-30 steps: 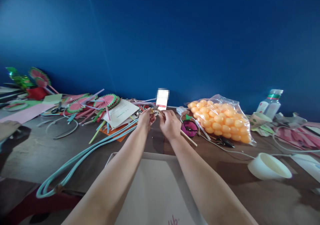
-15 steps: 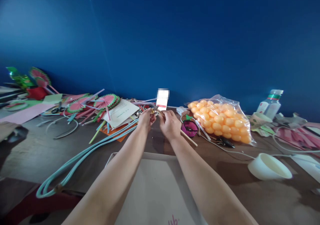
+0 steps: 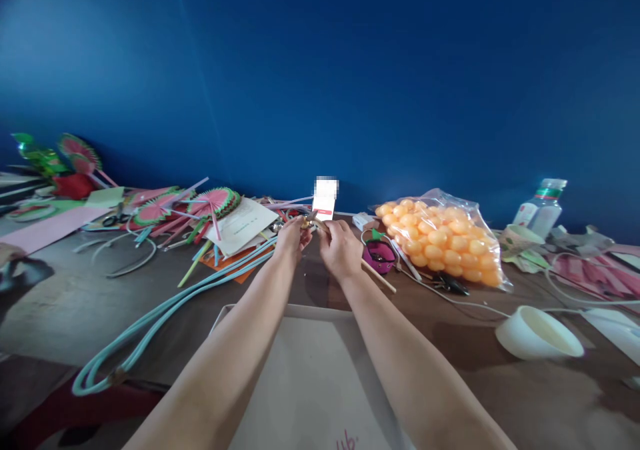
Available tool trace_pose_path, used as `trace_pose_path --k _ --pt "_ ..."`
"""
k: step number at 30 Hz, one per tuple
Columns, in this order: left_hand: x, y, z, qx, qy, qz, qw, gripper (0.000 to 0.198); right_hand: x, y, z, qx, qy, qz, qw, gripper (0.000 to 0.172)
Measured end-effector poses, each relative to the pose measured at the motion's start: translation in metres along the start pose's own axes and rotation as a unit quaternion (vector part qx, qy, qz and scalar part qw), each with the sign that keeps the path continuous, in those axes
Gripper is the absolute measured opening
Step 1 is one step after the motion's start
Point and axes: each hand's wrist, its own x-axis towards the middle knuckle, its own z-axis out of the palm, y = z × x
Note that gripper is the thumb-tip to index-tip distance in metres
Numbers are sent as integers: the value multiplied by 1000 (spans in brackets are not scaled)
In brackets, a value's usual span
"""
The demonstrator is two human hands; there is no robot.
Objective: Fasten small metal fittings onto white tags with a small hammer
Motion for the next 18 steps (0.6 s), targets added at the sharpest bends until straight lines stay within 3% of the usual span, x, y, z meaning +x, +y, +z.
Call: trace_pose_path --k 18 --pt "-1 0 2 18 -7 19 1000 12 0 -2 -1 3 3 4 1000 27"
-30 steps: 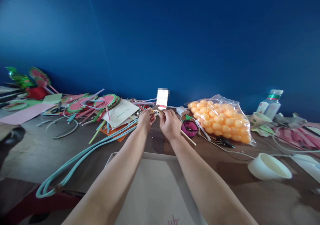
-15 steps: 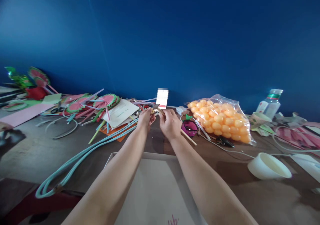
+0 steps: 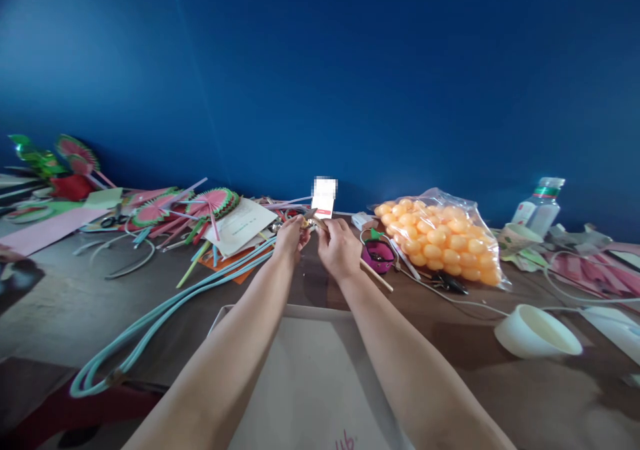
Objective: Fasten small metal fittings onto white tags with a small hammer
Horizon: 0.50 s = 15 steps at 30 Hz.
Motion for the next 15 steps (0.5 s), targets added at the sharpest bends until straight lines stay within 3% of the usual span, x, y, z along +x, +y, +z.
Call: trace_pose_path --k 15 --pt "4 -2 -2 -1 7 -8 1000 20 0 -1 -2 -5 -8 11 1000 27"
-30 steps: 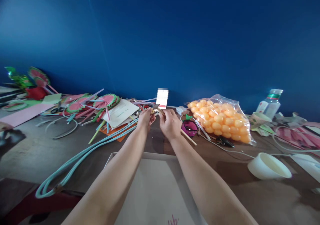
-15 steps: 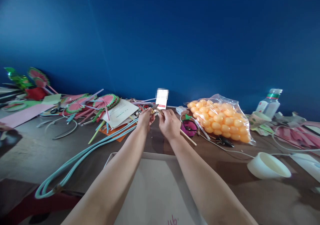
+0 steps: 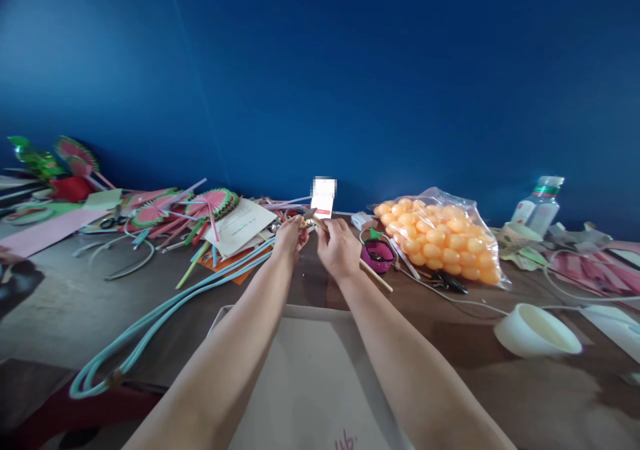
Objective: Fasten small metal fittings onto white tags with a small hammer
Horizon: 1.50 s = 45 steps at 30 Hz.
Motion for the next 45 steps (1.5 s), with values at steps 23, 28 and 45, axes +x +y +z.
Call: trace_pose_path --k 23,28,45 --pt "-2 7 -2 -26 44 25 998 16 4 0 -8 -108 -217 73 967 25" --pt "-2 8 -2 -33 57 28 997 12 4 3 -4 -142 -293 82 942 23" --pt "-2 7 -1 -26 37 12 999 11 -7 11 14 -126 -348 43 928 21"
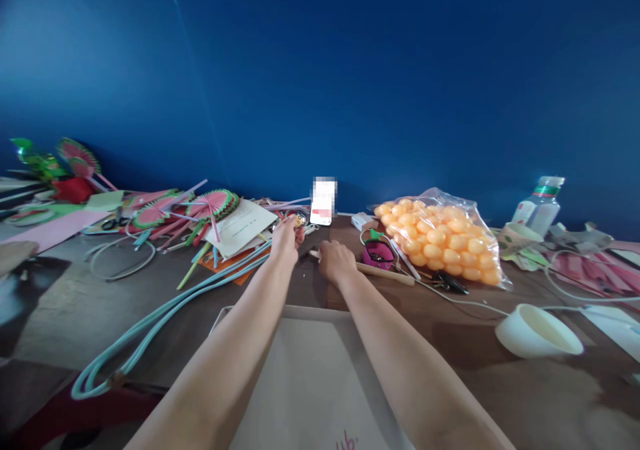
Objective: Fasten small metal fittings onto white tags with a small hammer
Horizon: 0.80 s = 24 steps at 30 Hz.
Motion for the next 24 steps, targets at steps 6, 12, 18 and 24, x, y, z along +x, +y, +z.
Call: trace_pose_path --k 6,12,18,24 --pt "-2 1 0 6 -10 1 1000 11 0 0 0 -2 -10 -4 1000 26" --pt "-4 2 1 11 -7 -12 1000 16 0 -1 1 -7 -15 -3 1000 24" --pt "-8 3 1 22 -19 -18 999 16 0 -1 -3 30 13 16 999 20" --pt "-12 0 1 37 -95 -39 994 23 3 2 -16 229 236 4 944 34"
